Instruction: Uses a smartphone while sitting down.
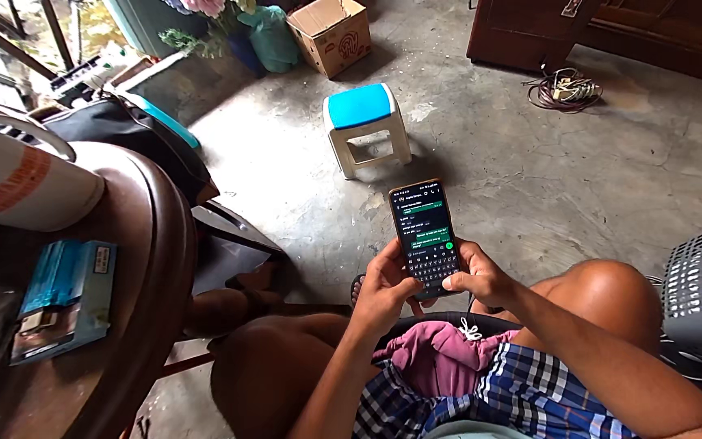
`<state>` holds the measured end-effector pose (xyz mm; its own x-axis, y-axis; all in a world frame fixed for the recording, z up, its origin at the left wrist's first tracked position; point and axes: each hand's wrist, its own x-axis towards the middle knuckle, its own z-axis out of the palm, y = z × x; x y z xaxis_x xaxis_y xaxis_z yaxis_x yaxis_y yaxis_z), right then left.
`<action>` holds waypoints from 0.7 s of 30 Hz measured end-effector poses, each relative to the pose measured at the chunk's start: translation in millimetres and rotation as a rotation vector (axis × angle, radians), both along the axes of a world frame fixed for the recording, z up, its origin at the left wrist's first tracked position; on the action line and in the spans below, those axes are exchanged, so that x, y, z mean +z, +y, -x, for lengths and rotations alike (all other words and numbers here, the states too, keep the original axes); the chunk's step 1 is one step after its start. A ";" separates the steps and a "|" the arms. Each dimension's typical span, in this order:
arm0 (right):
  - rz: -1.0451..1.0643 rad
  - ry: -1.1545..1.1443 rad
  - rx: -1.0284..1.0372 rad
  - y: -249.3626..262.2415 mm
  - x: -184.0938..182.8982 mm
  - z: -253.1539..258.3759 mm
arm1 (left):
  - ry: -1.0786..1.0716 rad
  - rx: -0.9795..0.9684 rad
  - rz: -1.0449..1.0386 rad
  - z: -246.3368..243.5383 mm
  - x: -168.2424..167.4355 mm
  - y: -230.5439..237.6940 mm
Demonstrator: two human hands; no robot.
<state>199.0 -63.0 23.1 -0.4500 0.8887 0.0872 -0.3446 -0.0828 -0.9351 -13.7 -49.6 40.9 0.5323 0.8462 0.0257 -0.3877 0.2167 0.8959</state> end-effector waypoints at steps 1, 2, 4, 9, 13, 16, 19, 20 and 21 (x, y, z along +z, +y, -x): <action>0.001 -0.003 -0.001 0.0 0.7 -0.1 | -0.002 0.000 -0.003 0.0 0.0 0.1; 0.001 -0.007 -0.002 0.0 1.3 -0.1 | -0.003 0.000 -0.002 0.0 0.0 0.1; -0.001 -0.008 -0.004 0.0 1.4 0.0 | -0.001 0.002 0.005 0.1 0.3 0.2; -0.013 -0.013 -0.013 1.2 1.5 -0.5 | -0.005 0.000 0.007 0.1 -0.5 0.7; -0.021 -0.003 -0.021 1.1 -0.1 -0.3 | -0.003 -0.010 0.004 0.7 -0.3 0.9; -0.031 -0.002 -0.022 0.9 -1.4 0.3 | 0.007 -0.008 0.003 1.0 0.9 0.4; -0.043 -0.018 -0.033 0.7 -1.5 0.6 | 0.013 0.001 0.002 0.8 0.9 0.4; -0.045 -0.027 -0.040 0.6 -1.1 1.0 | 0.015 0.003 -0.004 0.8 0.9 0.3; -0.045 -0.029 -0.045 0.4 -0.8 1.3 | 0.016 0.005 -0.005 0.7 1.1 0.2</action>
<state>197.7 -62.6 22.3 -0.4125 0.9037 0.1148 -0.3193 -0.0254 -0.9473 -14.4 -49.4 42.0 0.5283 0.8488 0.0217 -0.3742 0.2099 0.9033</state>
